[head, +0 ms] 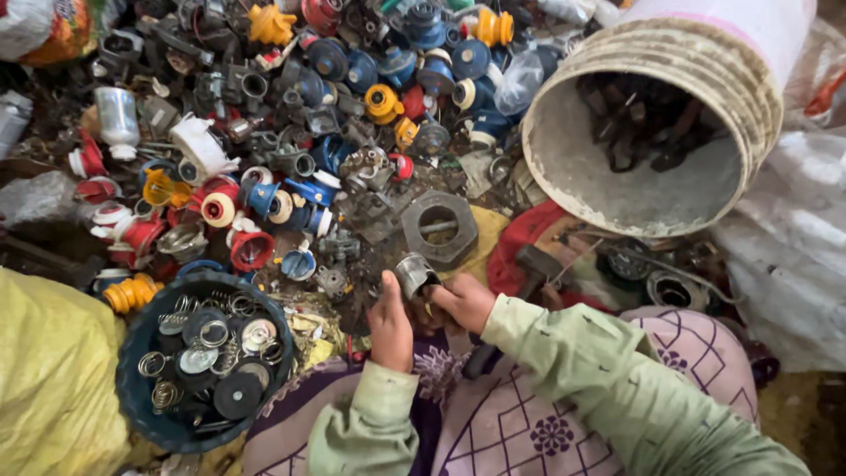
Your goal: The person sits on the floor surrounded by metal parts and uses a hammer and metal rod to strike and shape small cylindrical metal pieces. They repeatedly pick up parts, position them on a metal block, and strike them with the hammer.
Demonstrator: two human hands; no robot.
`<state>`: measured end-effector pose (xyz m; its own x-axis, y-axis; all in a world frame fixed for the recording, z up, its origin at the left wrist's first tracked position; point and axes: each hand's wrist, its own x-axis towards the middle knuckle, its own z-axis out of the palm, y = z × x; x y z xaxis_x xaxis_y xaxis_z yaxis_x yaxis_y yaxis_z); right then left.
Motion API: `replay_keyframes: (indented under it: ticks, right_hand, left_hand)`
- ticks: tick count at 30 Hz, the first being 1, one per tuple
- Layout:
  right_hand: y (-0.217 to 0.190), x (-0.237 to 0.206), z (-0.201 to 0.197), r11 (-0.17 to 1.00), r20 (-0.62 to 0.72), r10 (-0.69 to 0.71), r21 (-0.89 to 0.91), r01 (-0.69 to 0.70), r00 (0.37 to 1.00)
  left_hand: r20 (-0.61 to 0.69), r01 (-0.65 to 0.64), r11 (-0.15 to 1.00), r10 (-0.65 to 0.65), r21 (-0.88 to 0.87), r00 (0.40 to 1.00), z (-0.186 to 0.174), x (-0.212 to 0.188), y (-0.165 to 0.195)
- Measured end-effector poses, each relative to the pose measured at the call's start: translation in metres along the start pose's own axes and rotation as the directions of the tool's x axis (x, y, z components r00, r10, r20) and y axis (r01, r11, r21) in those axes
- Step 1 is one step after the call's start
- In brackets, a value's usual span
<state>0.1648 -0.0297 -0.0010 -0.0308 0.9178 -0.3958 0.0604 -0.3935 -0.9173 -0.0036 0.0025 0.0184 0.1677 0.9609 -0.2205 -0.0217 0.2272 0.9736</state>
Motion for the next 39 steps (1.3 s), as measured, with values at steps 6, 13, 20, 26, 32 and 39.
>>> replay_keyframes:
  ticks: [6,13,20,26,32,39]
  right_hand:
    - [-0.005,-0.006,0.006,0.884,-0.104,-0.219,-0.442,0.152,0.970]
    - [0.018,0.001,0.023,0.703,-0.251,-0.501,-0.676,0.221,0.828]
    - [0.015,0.008,-0.056,0.825,-0.470,-0.313,-0.564,-0.008,0.825]
    - [0.039,0.038,-0.057,0.659,-0.353,-0.249,-0.744,-0.109,0.902]
    - [0.036,0.035,-0.049,0.836,-0.290,-0.320,-0.534,0.125,0.902]
    - [0.036,0.027,-0.043,0.806,-0.278,-0.126,-0.589,-0.066,0.952]
  left_hand:
    - [-0.185,-0.044,0.993,0.023,-0.110,0.982,0.011,0.000,-0.029]
    - [-0.108,0.093,0.886,-0.158,-0.455,0.981,0.019,0.004,-0.051]
    - [0.221,0.463,0.742,-0.408,-0.486,0.886,-0.029,0.008,-0.047]
    - [0.129,0.342,0.743,-0.330,-0.575,0.935,-0.046,0.012,-0.053]
    - [0.102,0.458,0.737,-0.475,-0.496,0.874,-0.045,0.026,-0.077]
    - [0.115,0.402,0.804,-0.394,-0.438,0.912,-0.038,0.035,-0.097]
